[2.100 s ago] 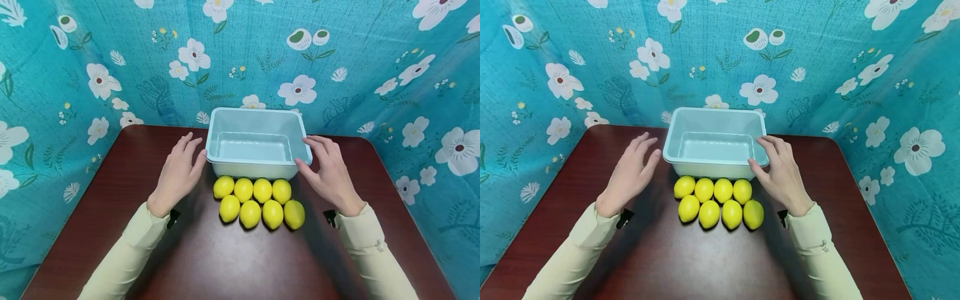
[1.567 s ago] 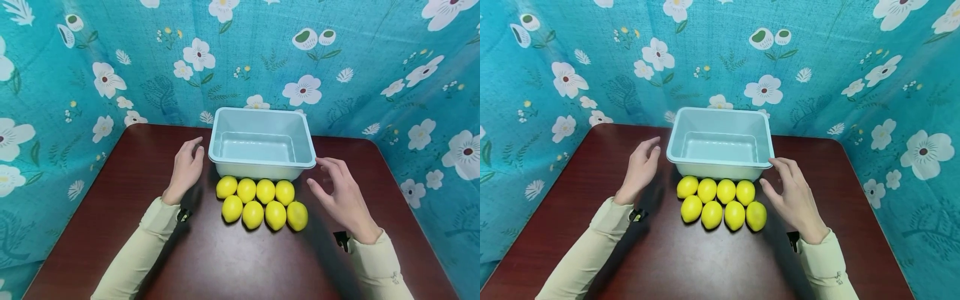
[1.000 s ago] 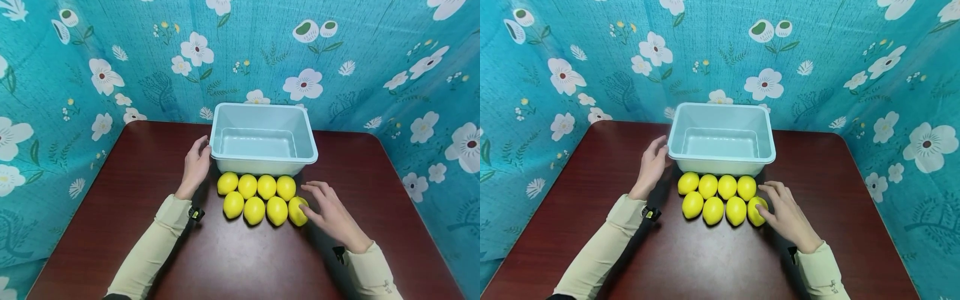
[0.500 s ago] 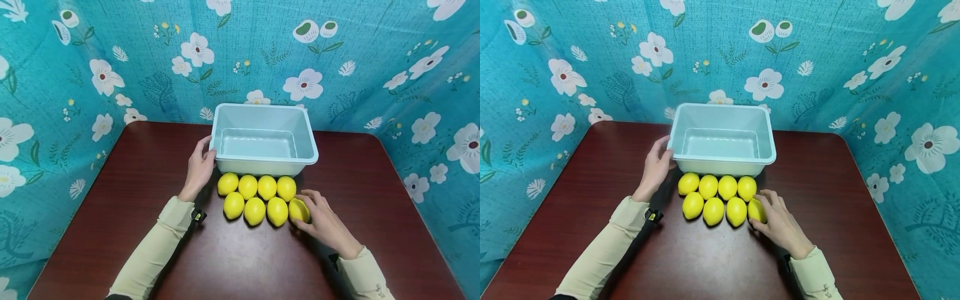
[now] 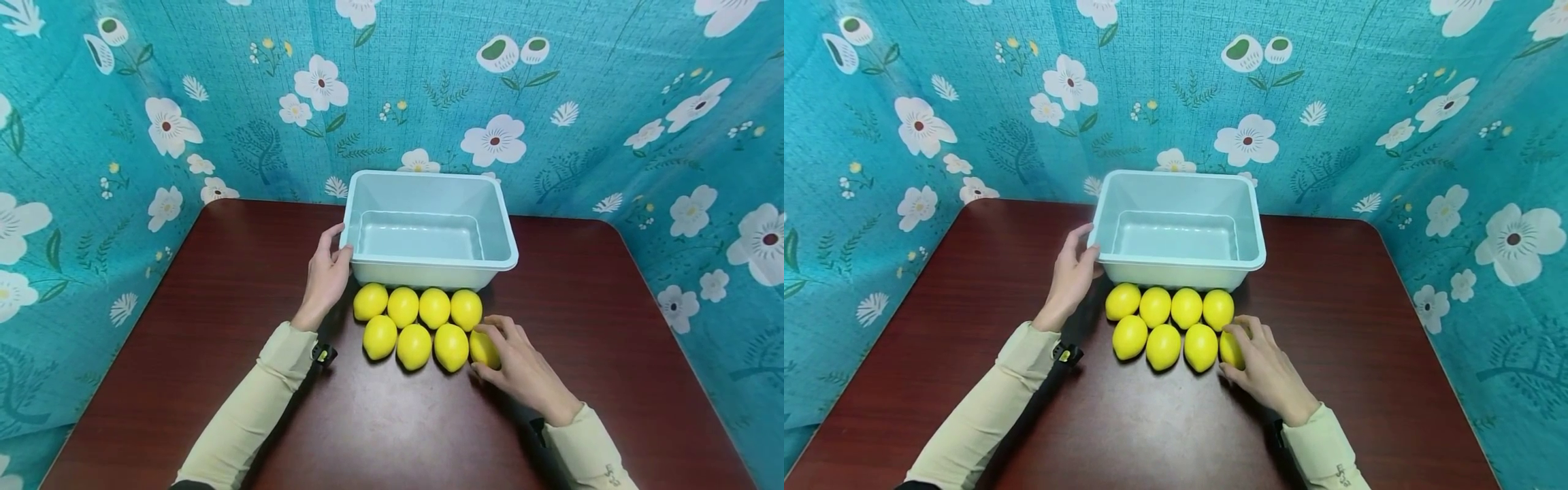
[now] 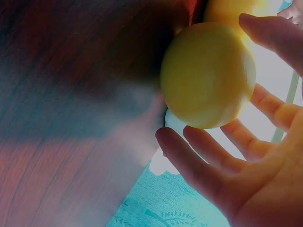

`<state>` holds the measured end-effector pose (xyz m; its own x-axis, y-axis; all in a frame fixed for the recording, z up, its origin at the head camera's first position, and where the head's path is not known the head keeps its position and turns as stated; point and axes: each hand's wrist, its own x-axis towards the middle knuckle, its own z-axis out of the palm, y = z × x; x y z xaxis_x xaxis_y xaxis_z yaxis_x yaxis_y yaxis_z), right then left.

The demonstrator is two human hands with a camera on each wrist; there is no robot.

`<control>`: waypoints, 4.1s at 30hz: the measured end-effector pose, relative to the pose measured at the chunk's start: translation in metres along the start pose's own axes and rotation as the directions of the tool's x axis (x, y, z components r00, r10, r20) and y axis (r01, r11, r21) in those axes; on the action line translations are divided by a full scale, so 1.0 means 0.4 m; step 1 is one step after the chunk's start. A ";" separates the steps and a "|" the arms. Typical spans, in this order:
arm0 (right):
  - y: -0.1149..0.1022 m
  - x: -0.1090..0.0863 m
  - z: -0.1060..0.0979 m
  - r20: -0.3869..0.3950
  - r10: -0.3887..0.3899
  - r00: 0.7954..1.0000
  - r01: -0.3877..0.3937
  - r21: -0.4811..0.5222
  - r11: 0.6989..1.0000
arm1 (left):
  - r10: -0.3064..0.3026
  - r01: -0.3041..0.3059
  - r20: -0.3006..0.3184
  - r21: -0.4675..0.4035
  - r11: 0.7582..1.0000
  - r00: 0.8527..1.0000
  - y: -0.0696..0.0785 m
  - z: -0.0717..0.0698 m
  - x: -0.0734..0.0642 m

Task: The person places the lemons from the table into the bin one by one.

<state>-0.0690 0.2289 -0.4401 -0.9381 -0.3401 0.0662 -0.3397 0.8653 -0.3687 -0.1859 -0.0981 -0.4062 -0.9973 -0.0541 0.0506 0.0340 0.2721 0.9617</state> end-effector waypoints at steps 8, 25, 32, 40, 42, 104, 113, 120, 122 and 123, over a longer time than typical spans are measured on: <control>0.002 0.001 0.004 -0.006 -0.028 1.000 0.029 0.003 1.000 | -0.017 0.018 0.012 -0.028 0.999 1.000 -0.001 -0.002 0.001; 0.009 0.002 0.015 -0.015 0.023 1.000 -0.022 0.033 0.999 | 0.005 -0.003 0.037 -0.042 0.999 0.999 -0.019 0.001 0.009; 0.016 -0.002 0.009 -0.001 0.020 1.000 -0.020 0.045 0.999 | -0.006 0.008 0.047 -0.049 0.999 0.999 -0.009 0.004 0.011; 0.019 -0.005 0.011 -0.007 0.003 1.000 -0.003 0.054 0.999 | -0.008 0.009 0.031 -0.041 0.999 0.999 -0.007 0.000 0.010; 0.019 -0.005 0.013 -0.011 0.009 1.000 -0.008 0.059 0.998 | -0.009 0.011 0.032 -0.045 0.999 0.999 -0.005 0.000 0.009; -0.018 0.024 0.046 -0.007 0.062 0.998 -0.062 0.027 0.998 | -0.032 0.043 0.121 -0.088 0.995 0.992 -0.015 -0.034 0.044; -0.012 0.017 0.048 -0.035 0.079 0.996 -0.078 0.023 0.997 | -0.043 0.056 0.124 -0.101 0.993 0.991 -0.014 -0.032 0.039; -0.007 0.015 0.049 -0.058 0.057 0.997 -0.055 0.029 0.998 | -0.046 0.059 0.128 -0.101 0.993 0.991 -0.011 -0.032 0.037; -0.007 0.014 0.049 -0.058 0.054 0.997 -0.053 0.029 0.998 | -0.046 0.059 0.127 -0.098 0.993 0.991 -0.011 -0.032 0.037; -0.007 0.014 0.049 -0.058 0.055 0.997 -0.053 0.029 0.998 | -0.046 0.059 0.126 -0.098 0.993 0.991 -0.011 -0.031 0.037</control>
<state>-0.0720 0.2175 -0.4567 -0.9577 -0.2703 0.0992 -0.2871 0.8711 -0.3983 -0.1999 -0.1122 -0.4065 -0.9981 0.0549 -0.0283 -0.0183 0.1734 0.9847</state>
